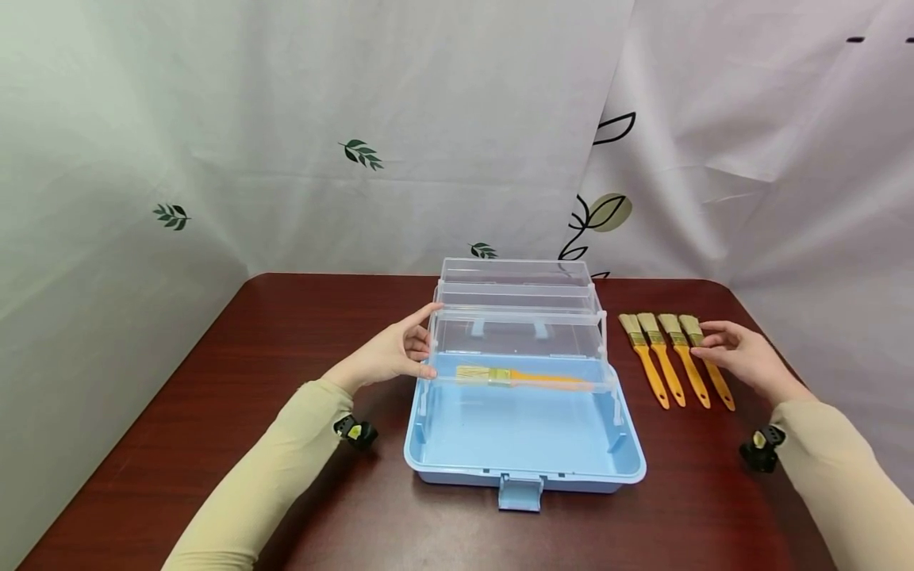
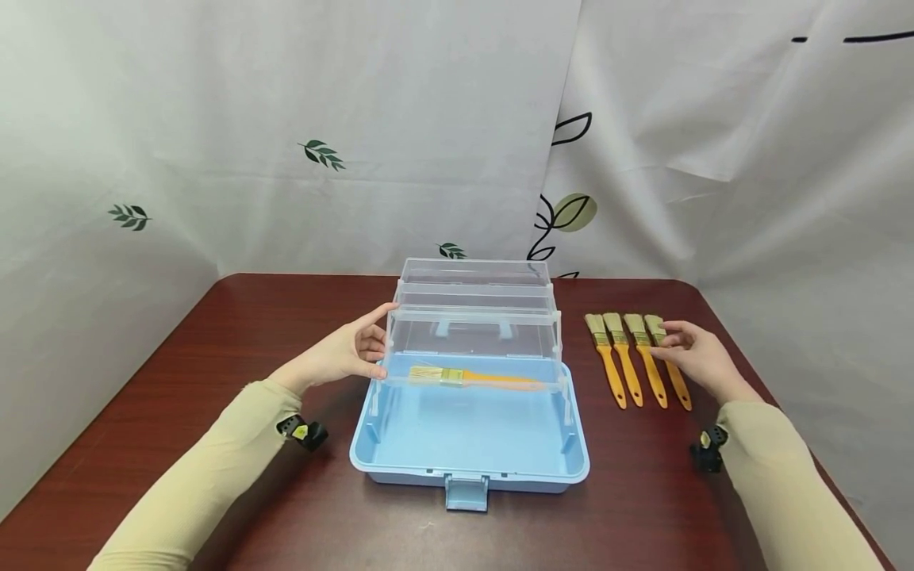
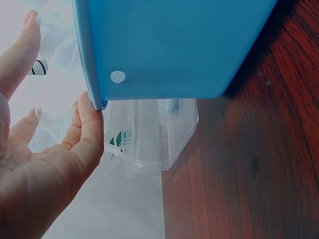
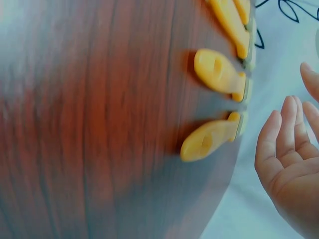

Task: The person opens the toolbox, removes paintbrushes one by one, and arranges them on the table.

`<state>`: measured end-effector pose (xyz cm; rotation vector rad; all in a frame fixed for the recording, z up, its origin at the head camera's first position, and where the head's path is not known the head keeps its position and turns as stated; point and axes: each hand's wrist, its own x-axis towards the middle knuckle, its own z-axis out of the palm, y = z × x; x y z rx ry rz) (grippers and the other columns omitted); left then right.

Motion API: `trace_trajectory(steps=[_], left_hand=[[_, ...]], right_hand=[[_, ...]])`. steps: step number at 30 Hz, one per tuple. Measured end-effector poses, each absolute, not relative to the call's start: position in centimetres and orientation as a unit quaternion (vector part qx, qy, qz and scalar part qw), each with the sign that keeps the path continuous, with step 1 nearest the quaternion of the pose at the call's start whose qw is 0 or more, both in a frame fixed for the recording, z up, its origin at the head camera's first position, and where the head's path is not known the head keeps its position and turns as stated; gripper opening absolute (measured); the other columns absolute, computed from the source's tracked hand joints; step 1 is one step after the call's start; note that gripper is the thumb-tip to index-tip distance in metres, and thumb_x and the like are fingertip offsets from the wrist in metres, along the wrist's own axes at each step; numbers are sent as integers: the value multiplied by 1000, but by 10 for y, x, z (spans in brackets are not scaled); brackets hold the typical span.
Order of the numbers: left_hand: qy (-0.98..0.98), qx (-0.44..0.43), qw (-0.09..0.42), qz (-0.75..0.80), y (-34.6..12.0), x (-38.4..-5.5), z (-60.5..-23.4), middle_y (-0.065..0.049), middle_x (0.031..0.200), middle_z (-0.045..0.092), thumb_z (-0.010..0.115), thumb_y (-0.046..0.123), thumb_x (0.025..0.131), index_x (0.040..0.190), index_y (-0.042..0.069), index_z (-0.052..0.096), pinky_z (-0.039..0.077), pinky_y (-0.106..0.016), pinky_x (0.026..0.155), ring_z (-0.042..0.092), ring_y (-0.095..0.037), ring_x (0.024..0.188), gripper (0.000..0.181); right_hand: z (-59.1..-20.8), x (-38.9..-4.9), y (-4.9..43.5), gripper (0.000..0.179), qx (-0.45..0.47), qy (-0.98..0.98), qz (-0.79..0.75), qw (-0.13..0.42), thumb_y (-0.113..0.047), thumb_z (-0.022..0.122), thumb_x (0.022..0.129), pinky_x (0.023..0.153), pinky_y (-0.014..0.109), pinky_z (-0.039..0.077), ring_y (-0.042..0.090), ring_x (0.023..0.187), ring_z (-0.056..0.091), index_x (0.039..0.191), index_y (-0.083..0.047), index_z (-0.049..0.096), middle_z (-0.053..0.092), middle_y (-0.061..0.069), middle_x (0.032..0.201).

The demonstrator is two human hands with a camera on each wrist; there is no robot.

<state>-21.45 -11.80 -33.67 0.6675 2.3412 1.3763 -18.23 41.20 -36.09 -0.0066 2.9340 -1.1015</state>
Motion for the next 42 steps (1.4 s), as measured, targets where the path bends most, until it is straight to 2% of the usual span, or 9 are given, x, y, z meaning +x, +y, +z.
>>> trace_trajectory(steps=[11, 19, 22, 32, 42], left_hand=[[824, 240, 170, 484, -118, -215, -338, -14, 107, 50, 82, 7, 72, 152, 26, 19, 48, -31, 88, 54, -21, 92, 104], [823, 243, 169, 485, -118, -215, -338, -14, 106, 51, 82, 7, 72, 152, 26, 20, 48, -31, 88, 55, -21, 92, 103], [824, 240, 169, 484, -118, -215, -339, -14, 107, 51, 82, 6, 71, 151, 27, 20, 49, -32, 88, 55, -21, 92, 103], [821, 241, 169, 488, -118, -214, -338, -14, 106, 51, 82, 7, 72, 152, 25, 19, 49, -32, 88, 55, -21, 93, 103], [820, 238, 171, 491, -118, -215, -338, -14, 107, 50, 82, 6, 72, 152, 26, 19, 48, -32, 88, 55, -21, 93, 103]], right_hand=[[-361, -179, 397, 60, -25, 916, -401, 16, -23, 60, 94, 66, 20, 51, -2, 75, 58, 136, 13, 35, 55, -21, 85], [-361, -173, 382, 59, -32, 913, -404, 47, -26, 57, 95, 69, 22, 52, -4, 81, 57, 137, 10, 37, 58, 0, 97], [-360, -171, 375, 57, -45, 908, -414, 52, -24, 57, 95, 72, 20, 52, -4, 83, 58, 136, 11, 38, 59, 4, 99], [-356, -167, 351, 54, -63, 901, -423, 75, -23, 59, 94, 73, 22, 53, 9, 83, 59, 134, 9, 42, 59, 14, 101], [-348, -163, 331, 52, -84, 887, -446, 86, -23, 58, 95, 77, 24, 53, 11, 89, 61, 134, 7, 43, 56, 15, 105]])
